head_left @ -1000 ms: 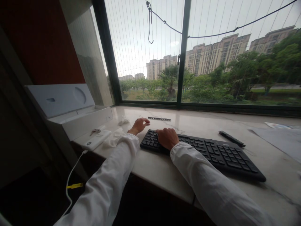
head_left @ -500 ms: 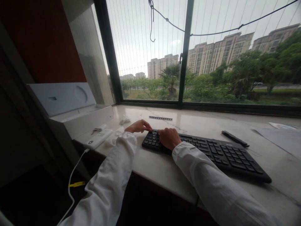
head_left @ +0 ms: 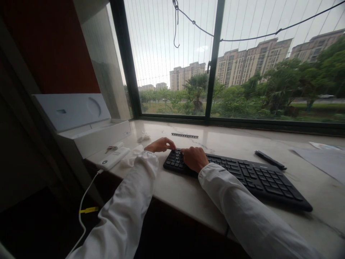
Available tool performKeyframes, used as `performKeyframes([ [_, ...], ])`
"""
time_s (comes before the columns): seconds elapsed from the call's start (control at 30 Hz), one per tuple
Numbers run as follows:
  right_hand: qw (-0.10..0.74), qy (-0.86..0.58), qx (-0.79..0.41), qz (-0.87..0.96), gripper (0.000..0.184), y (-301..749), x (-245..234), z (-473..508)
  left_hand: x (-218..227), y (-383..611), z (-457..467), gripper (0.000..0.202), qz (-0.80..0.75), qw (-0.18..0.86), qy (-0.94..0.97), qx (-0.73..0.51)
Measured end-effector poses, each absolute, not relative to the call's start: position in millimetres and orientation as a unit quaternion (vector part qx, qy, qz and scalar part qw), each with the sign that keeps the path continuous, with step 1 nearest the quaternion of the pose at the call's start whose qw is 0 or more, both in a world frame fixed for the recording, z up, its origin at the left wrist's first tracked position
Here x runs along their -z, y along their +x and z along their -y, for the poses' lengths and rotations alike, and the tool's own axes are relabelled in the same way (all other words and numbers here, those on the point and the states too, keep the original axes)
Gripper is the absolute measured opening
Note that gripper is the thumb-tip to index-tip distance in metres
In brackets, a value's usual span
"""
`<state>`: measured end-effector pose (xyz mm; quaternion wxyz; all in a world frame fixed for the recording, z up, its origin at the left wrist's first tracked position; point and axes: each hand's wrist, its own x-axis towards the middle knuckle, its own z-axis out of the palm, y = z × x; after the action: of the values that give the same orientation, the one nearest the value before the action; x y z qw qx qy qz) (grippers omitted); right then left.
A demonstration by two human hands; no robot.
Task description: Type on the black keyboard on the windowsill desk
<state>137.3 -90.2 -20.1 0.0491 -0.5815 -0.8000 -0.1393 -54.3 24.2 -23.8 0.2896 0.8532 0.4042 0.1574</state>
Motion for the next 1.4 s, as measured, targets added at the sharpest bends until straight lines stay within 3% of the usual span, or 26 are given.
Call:
performKeyframes([
  [1.03,0.066,-0.548,0.142,0.822,0.042,138.6,21.3,91.0,14.1,-56.6,-18.0,0.034,-0.43,0.275,0.85,-0.131],
  [1.4,0.08,-0.539,0.154,0.824,0.038,140.4,25.3,88.3,21.6,-56.6,-21.5,0.056,-0.491,0.321,0.797,-0.142],
])
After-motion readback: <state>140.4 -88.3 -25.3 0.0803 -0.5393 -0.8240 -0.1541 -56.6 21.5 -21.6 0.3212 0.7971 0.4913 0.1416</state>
